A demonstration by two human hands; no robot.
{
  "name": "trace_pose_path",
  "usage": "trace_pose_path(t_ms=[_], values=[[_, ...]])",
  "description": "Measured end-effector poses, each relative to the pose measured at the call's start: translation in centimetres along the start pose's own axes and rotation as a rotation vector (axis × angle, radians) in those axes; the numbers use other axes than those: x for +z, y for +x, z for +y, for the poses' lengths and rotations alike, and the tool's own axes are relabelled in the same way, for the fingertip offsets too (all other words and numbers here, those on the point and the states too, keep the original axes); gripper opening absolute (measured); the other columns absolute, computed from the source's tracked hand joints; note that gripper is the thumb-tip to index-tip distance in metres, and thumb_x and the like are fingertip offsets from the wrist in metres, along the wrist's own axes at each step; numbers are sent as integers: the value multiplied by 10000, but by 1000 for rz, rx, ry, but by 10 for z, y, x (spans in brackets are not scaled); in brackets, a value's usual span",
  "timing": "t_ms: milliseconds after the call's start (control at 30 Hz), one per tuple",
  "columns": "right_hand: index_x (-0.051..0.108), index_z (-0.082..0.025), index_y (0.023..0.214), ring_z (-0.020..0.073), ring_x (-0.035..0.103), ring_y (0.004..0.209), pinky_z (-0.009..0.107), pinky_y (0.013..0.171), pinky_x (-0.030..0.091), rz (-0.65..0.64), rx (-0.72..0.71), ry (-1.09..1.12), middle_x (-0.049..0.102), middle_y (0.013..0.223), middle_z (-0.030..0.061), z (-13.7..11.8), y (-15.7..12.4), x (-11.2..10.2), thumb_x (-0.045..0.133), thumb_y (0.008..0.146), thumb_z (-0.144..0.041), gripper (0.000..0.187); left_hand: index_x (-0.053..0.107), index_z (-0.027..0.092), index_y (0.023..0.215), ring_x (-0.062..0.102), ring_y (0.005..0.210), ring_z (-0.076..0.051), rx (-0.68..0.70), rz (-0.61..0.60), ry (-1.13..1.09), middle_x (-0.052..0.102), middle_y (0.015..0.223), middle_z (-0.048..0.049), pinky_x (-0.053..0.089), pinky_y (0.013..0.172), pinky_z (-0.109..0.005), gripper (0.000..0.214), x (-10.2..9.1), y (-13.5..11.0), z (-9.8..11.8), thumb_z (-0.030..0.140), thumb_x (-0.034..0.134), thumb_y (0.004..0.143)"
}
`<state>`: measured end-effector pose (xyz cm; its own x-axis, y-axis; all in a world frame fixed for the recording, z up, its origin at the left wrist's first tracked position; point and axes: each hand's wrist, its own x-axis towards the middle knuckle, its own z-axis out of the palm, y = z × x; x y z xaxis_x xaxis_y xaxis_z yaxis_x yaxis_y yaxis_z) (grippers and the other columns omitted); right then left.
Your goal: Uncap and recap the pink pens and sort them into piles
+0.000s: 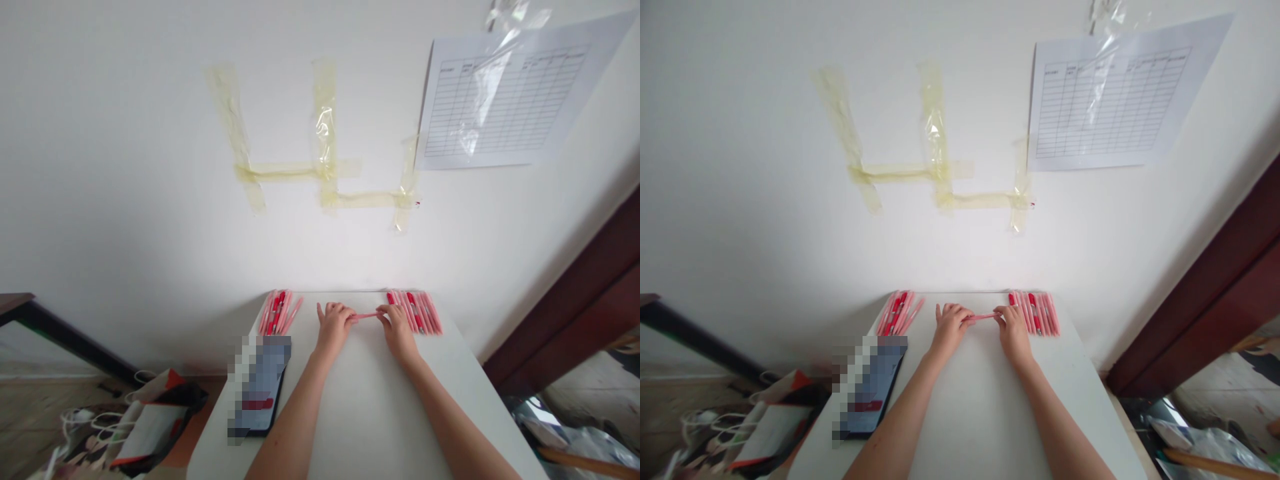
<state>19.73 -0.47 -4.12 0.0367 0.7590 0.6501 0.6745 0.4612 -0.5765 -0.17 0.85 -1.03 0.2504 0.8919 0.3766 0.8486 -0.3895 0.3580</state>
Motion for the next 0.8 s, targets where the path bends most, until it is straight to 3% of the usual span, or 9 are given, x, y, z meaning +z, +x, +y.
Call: trace_pose_path(t_ms=[167, 367, 567, 800], values=[[627, -221, 1020, 254, 571, 1034, 453, 935, 463, 38, 9, -66, 676, 1021, 97, 2, 2, -5, 450, 966, -317, 209, 694, 324, 958, 502, 1108, -204, 5, 9, 8, 672, 1005, 9, 119, 1177, -617, 126, -2, -1, 1, 378, 598, 894], [635, -241, 1190, 248, 574, 1021, 460, 987, 420, -51, -43, -154, 687, 978, 78, 2, 6, -15, 456, 972, -410, 329, 693, 315, 963, 519, 1091, -198, 16, 38, -10, 689, 993, 6, 89, 1187, -604, 153, -6, -2, 4, 382, 565, 914], [714, -271, 956, 224, 577, 933, 524, 1085, 270, -90, -79, -231, 704, 871, 32, -2, 9, -27, 467, 965, -480, 324, 731, 346, 899, 524, 1063, -206, 15, 34, -62, 716, 922, 25, 40, 1159, -658, 144, -6, 0, 2, 406, 601, 890], [728, -298, 983, 231, 572, 973, 543, 1091, 236, -28, -126, -239, 721, 871, 13, -2, 8, -27, 501, 960, -435, 266, 753, 364, 899, 511, 1042, -221, -17, -1, -103, 738, 875, 22, 86, 1145, -663, 167, -4, 1, -1, 341, 587, 904]])
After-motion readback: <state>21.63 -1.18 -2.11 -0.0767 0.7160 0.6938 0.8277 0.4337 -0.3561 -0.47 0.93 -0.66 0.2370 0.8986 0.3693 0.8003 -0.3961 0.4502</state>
